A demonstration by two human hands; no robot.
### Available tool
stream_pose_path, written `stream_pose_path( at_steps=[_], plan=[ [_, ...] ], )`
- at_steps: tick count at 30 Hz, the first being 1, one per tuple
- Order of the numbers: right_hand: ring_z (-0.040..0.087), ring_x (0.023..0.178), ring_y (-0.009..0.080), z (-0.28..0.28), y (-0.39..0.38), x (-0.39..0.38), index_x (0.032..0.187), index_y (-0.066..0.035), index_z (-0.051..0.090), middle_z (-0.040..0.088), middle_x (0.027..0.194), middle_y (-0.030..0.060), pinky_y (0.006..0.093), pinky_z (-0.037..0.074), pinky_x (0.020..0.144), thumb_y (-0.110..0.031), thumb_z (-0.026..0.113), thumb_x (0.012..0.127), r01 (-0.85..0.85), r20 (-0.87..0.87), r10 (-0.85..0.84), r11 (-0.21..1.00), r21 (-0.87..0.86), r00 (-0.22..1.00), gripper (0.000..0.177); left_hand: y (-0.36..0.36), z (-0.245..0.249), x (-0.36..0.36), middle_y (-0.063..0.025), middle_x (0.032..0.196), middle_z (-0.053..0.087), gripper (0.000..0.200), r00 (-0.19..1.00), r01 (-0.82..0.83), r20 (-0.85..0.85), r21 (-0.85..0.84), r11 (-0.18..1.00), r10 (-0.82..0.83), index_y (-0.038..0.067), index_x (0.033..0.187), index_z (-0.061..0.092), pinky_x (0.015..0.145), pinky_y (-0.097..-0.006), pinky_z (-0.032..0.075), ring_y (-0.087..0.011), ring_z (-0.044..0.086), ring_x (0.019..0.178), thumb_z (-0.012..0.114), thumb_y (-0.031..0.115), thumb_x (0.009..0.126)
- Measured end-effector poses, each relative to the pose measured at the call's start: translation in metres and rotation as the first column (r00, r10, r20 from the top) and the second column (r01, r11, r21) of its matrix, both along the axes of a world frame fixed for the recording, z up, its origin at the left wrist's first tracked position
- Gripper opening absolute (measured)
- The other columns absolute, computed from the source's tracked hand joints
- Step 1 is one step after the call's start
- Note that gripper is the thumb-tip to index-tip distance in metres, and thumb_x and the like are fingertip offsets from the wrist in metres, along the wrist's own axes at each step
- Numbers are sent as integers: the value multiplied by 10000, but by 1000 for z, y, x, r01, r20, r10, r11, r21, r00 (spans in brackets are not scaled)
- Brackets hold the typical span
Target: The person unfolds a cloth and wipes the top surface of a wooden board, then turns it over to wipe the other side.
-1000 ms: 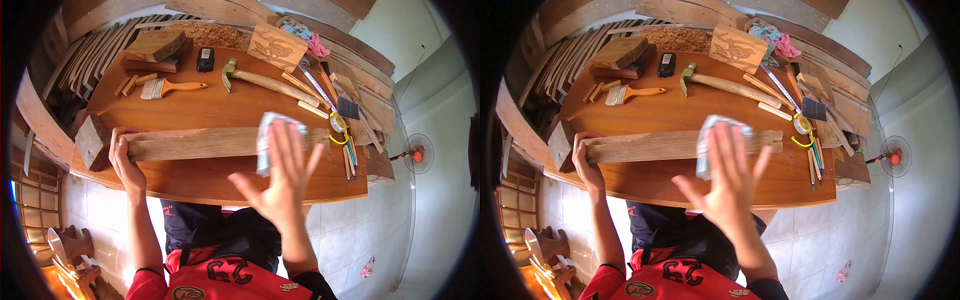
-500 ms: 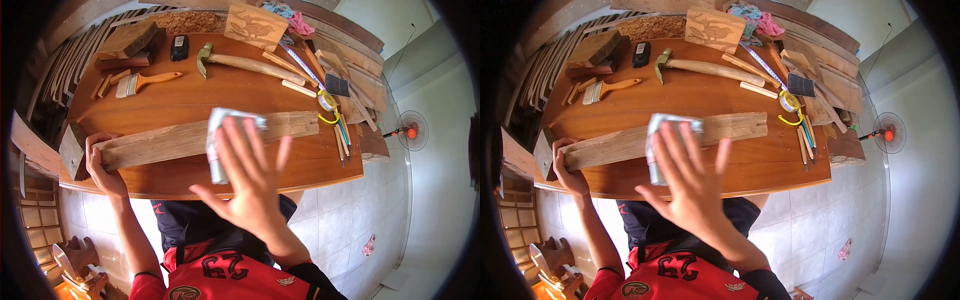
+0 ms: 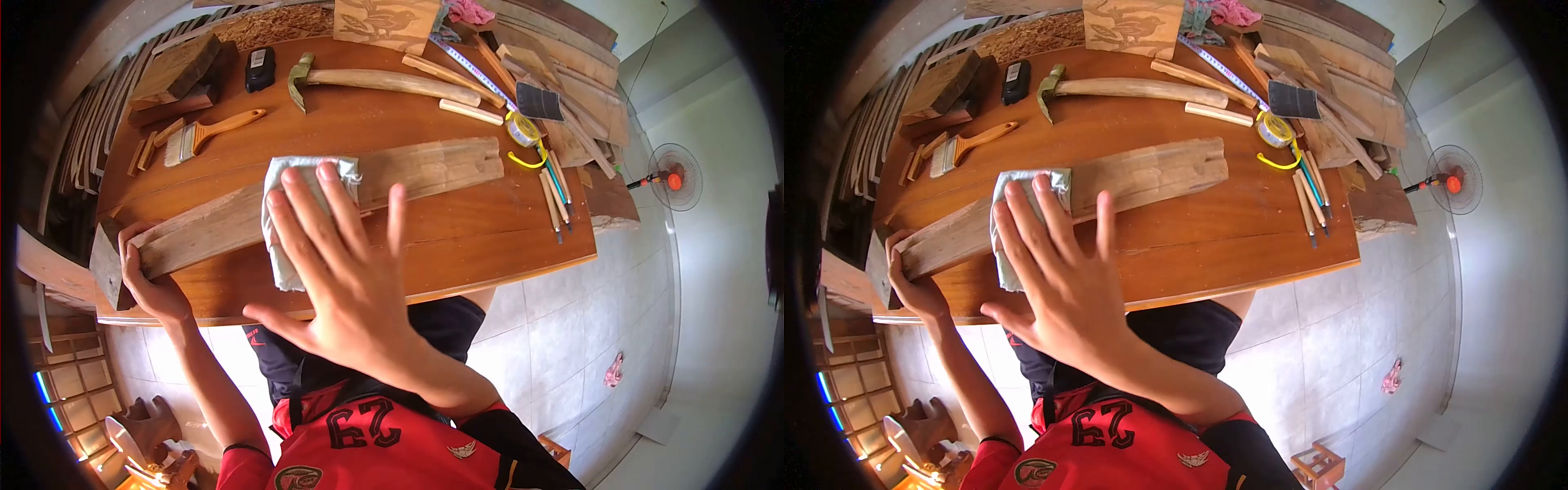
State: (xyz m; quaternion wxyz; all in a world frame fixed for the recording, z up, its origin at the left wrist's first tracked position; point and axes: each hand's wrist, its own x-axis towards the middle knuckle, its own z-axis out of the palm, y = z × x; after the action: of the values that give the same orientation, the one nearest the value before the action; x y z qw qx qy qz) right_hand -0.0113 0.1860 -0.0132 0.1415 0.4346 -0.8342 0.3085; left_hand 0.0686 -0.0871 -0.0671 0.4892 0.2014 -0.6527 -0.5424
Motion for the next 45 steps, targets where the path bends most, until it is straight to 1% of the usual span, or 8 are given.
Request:
stream_pose_path(
  at_steps=[10,21,23,25,27,29,37,45],
  plan=[
    [404,1613,331,-4,85,-83,1601,-77,548,532,1667,143,683,69,1322,-754,821,820,415,-250,-412,909,-46,876,1070,-7,3,-7,-79,1028,624,369,997,-25,67,-81,996,30,15,1083,638,1008,-306,412,-178,582,1051,416,309,1052],
    [381,1611,370,0,-77,22,1594,-3,513,468,1684,201,727,181,1301,-596,873,793,-217,-97,208,970,-107,973,1059,6,20,-6,-124,1056,707,354,994,8,112,5,1000,-8,-61,1029,678,986,-365,484,-204,642,1041,486,232,1084],
    [353,1621,368,-4,-99,35,1572,-5,526,452,1686,206,737,173,1310,-581,872,797,-278,-134,266,958,-72,954,1025,-7,-23,-2,-201,1213,706,324,936,-239,-35,-794,559,350,-30,1195,659,985,-469,528,-339,690,1107,710,246,1033],
    [355,1619,348,-1,-105,36,1569,-14,531,469,1676,184,739,164,1319,-593,865,809,-300,-155,290,953,-45,944,1012,20,-5,-4,-237,1345,669,466,845,-232,18,-888,397,534,-26,1317,631,1032,-518,523,-420,663,1213,795,264,992],
    [355,1619,338,-3,-101,26,1579,-21,525,476,1673,170,738,160,1322,-601,864,812,-333,-160,321,941,-57,934,1020,-21,-36,4,-191,1337,676,379,882,-238,20,-844,482,471,-23,1268,676,1061,-459,493,-337,655,1194,661,301,1071],
    [413,1591,323,-1,-81,12,1592,-37,520,501,1660,152,753,162,1308,-619,863,820,-310,-179,300,950,-32,937,1026,-13,6,4,-139,1155,677,359,979,28,204,-117,993,-4,-36,1138,686,992,-361,459,-232,609,1046,505,271,1094],
    [472,1567,324,6,65,-81,1593,-83,553,545,1653,118,686,112,1318,-679,887,787,304,-335,-271,951,48,902,1057,14,27,-8,-81,936,591,342,985,-36,158,-209,977,70,-31,1044,620,877,-298,407,-166,516,924,426,250,1071],
    [409,1601,340,0,71,-91,1618,-67,517,521,1671,114,656,88,1331,-681,897,781,365,-323,-345,931,2,882,1105,19,23,-13,-51,920,573,287,994,-77,73,-97,992,84,-14,1025,607,845,-288,406,-146,498,892,483,236,1092]
  ],
)
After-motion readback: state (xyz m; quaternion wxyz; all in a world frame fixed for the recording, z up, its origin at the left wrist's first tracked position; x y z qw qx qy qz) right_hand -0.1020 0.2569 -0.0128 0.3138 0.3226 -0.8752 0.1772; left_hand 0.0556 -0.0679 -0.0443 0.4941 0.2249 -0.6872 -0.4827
